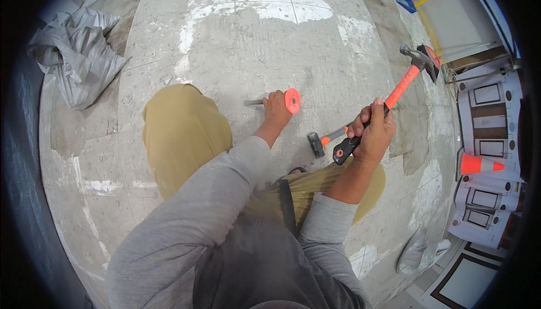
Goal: The person uses a hammer and a chisel to break or remove material from a concrete floor surface while sitting.
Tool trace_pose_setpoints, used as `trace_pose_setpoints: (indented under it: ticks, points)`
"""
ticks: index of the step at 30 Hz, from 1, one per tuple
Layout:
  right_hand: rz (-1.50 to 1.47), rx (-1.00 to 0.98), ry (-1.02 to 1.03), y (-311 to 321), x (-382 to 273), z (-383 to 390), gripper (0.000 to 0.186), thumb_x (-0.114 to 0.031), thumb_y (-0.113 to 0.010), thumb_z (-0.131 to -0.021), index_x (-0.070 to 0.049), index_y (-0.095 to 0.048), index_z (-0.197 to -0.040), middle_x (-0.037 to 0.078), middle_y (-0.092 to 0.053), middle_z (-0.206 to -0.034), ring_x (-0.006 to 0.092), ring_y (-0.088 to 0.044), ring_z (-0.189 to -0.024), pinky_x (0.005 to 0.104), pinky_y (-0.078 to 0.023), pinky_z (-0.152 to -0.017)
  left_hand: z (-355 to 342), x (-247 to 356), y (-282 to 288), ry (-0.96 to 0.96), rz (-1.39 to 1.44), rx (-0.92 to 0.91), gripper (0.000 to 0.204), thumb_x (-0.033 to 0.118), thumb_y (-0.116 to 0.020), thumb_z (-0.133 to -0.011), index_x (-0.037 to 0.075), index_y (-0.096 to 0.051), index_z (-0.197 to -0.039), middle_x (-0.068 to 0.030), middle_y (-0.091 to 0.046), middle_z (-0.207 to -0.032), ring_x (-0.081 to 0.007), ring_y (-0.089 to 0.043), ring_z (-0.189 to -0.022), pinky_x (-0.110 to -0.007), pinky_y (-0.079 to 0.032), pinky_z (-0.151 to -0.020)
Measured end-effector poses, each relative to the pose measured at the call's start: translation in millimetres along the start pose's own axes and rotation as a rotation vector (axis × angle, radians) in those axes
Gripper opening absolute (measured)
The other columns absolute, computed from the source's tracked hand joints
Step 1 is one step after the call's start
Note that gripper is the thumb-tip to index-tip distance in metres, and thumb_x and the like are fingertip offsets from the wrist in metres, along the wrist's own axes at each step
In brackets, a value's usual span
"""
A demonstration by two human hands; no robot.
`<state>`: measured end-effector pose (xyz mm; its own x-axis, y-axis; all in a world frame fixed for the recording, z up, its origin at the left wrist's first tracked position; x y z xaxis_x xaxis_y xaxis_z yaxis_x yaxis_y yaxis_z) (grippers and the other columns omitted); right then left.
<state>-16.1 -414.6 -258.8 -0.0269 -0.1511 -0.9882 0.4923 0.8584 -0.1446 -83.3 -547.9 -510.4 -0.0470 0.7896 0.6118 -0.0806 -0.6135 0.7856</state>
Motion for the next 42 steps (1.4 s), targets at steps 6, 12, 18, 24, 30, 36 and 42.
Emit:
trace_pose_setpoints:
  ticks: [6, 12, 18, 24, 30, 36, 42]
  points:
    - [-0.016, 0.001, -0.016, -3.8, 0.1, -2.4, 0.023, -0.023, -0.055, -0.094, -0.006, -0.046, -0.083, 0.003, -0.045, -0.062, 0.0089, -0.039, -0.039, 0.0268, -0.036, -0.033, 13.5, 23.6, -21.1, -0.182, 0.014, -0.077, 0.026, 0.025, -0.065, -0.079, 0.009, -0.062, -0.1, -0.0126, -0.056, -0.102, -0.0311, -0.053, -0.102, -0.046, -0.043, -0.084]
    - [0.013, -0.039, -0.009, -5.6, 3.3, -2.1, 0.023, -0.023, -0.055, -0.095, -0.006, -0.045, -0.083, 0.003, -0.045, -0.062, 0.0087, -0.039, -0.039, 0.0265, -0.036, -0.034, 16.0, 24.4, -23.9, -0.245, 0.068, 0.043, 0.024, 0.023, -0.065, -0.078, 0.007, -0.062, -0.096, -0.0126, -0.057, -0.101, -0.0307, -0.053, -0.1, -0.045, -0.042, -0.084]
    - [0.013, -0.012, 0.002, -4.3, 1.9, -2.3, 0.022, -0.023, -0.054, -0.095, -0.006, -0.046, -0.084, 0.003, -0.045, -0.062, 0.0088, -0.039, -0.04, 0.0264, -0.036, -0.034, 3.8, 13.0, -17.5, -0.187, 0.146, -0.068, 0.024, 0.022, -0.063, -0.079, 0.008, -0.062, -0.099, -0.0116, -0.055, -0.105, -0.0284, -0.05, -0.109, -0.047, -0.035, -0.097]
    - [0.081, 0.032, 0.052, 13.8, -12.0, -2.3, 0.023, -0.024, -0.054, -0.095, -0.005, -0.047, -0.084, 0.003, -0.045, -0.062, 0.009, -0.039, -0.039, 0.0261, -0.036, -0.034, 5.9, 25.2, -19.3, -0.475, 0.295, 0.054, 0.028, 0.023, -0.067, -0.075, 0.008, -0.062, -0.098, -0.0139, -0.057, -0.1, -0.0306, -0.053, -0.102, -0.042, -0.039, -0.095]
    - [0.113, 0.164, 0.133, 45.8, -36.8, 3.2, 0.025, -0.025, -0.054, -0.095, -0.005, -0.047, -0.084, 0.003, -0.045, -0.062, 0.0082, -0.039, -0.039, 0.0254, -0.036, -0.033, -35.2, -1.2, -12.9, -0.333, 0.558, 0.31, 0.028, 0.021, -0.066, -0.081, 0.005, -0.061, -0.104, -0.0126, -0.063, -0.102, -0.0301, -0.059, -0.096, -0.041, -0.047, -0.084]
    - [0.07, 0.188, 0.111, 77.9, -45.2, 4.6, 0.026, -0.026, -0.054, -0.095, -0.006, -0.046, -0.081, 0.002, -0.045, -0.062, 0.0078, -0.038, -0.039, 0.0252, -0.035, -0.033, -92.7, -72.0, 32.0, 0.018, 0.821, 0.736, 0.023, 0.014, -0.063, -0.086, 0.005, -0.058, -0.106, -0.0071, -0.061, -0.098, -0.018, -0.059, -0.089, -0.034, -0.048, -0.077]
    - [-0.052, 0.269, 0.019, 85.3, -24.4, -1.9, 0.024, -0.025, -0.056, -0.094, -0.008, -0.044, -0.081, 0.001, -0.044, -0.062, 0.0075, -0.037, -0.039, 0.0246, -0.034, -0.033, -103.2, -85.2, 48.8, 0.176, 1.098, 0.66, 0.025, 0.016, -0.066, -0.085, 0.004, -0.057, -0.105, -0.0053, -0.06, -0.098, -0.0156, -0.059, -0.087, -0.031, -0.048, -0.074]
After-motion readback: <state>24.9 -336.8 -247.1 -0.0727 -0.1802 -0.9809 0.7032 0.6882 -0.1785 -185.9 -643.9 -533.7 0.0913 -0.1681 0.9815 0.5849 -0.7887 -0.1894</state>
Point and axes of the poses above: each hand's wrist, its own z-axis away from the middle knuckle, its own y-axis out of the back of the hand, x = y × z, the point moved 2 cm from there along -z, towards the middle knuckle
